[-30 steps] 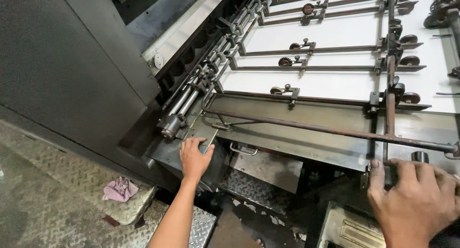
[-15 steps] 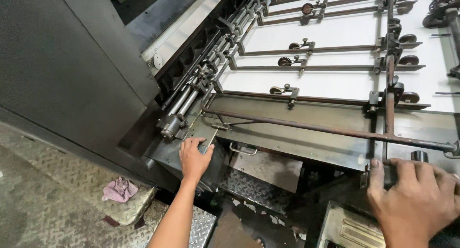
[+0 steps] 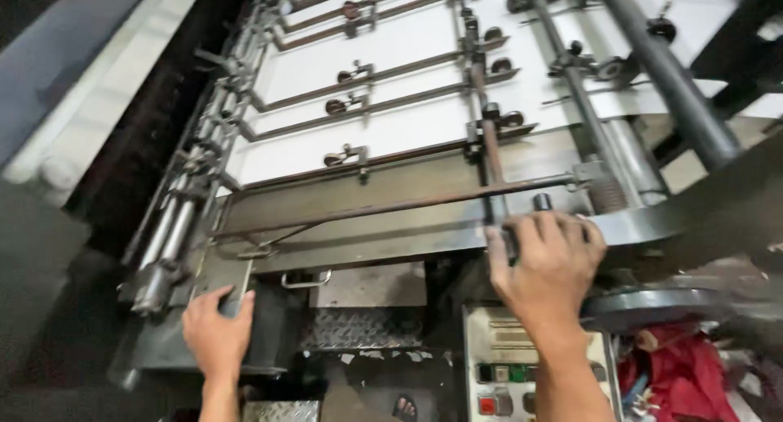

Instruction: Operating and monitoring an industrial offset printing press.

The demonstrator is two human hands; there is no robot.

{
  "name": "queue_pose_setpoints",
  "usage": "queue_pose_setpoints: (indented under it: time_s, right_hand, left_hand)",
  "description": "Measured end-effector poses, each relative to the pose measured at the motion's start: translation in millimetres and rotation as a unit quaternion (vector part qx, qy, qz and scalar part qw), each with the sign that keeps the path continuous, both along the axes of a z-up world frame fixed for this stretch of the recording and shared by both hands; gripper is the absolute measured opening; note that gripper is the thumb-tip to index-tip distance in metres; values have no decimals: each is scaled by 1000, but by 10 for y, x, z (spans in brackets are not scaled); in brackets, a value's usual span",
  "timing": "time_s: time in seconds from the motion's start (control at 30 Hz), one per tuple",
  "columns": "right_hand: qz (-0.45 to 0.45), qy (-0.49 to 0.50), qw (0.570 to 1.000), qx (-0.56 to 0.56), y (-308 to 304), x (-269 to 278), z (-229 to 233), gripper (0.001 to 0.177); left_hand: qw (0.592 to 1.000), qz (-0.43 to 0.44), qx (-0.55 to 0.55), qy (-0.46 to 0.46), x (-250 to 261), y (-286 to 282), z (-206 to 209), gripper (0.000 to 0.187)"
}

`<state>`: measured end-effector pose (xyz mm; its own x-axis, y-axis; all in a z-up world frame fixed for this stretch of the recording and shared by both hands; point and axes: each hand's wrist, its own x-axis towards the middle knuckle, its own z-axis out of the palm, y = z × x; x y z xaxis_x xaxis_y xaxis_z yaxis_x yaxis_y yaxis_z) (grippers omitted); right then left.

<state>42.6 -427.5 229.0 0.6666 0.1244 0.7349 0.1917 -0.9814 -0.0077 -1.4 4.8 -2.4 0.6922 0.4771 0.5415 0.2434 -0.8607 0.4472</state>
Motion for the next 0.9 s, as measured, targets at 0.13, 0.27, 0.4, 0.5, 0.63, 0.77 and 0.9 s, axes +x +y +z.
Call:
queue_pose_setpoints:
  time_s: [0.13,0.27,0.4,0.5,0.63,0.77,0.9]
  right_hand:
    - [-7,-9,1000,19,-21,10,68,20]
    - [13,-6,999,41,-29,4,81,20]
    - [22,-8,999,43,-51,16,41,20]
    - [26,-9,999,47,-56,26,24,21]
    - [27,-13,998,49,-70,32,55,21]
    - [29,0,998,48,-61,14,51,21]
    - [22,-1,999,43,-62,19,43,23]
  left_hand:
    - [1000,-12,4,-7,36,40,-218,36]
    - [1000,4,21,-11,47,121,-383,36]
    - [999,11,35,-12,84,226,-550,37]
    - [999,17,23,-18,109,325,-741,37]
    - [998,19,57,18,244,542,-1082,38]
    - [999,14,40,-31,216,587,-1203,40]
    - [999,25,36,-12,219,561,-1182,39]
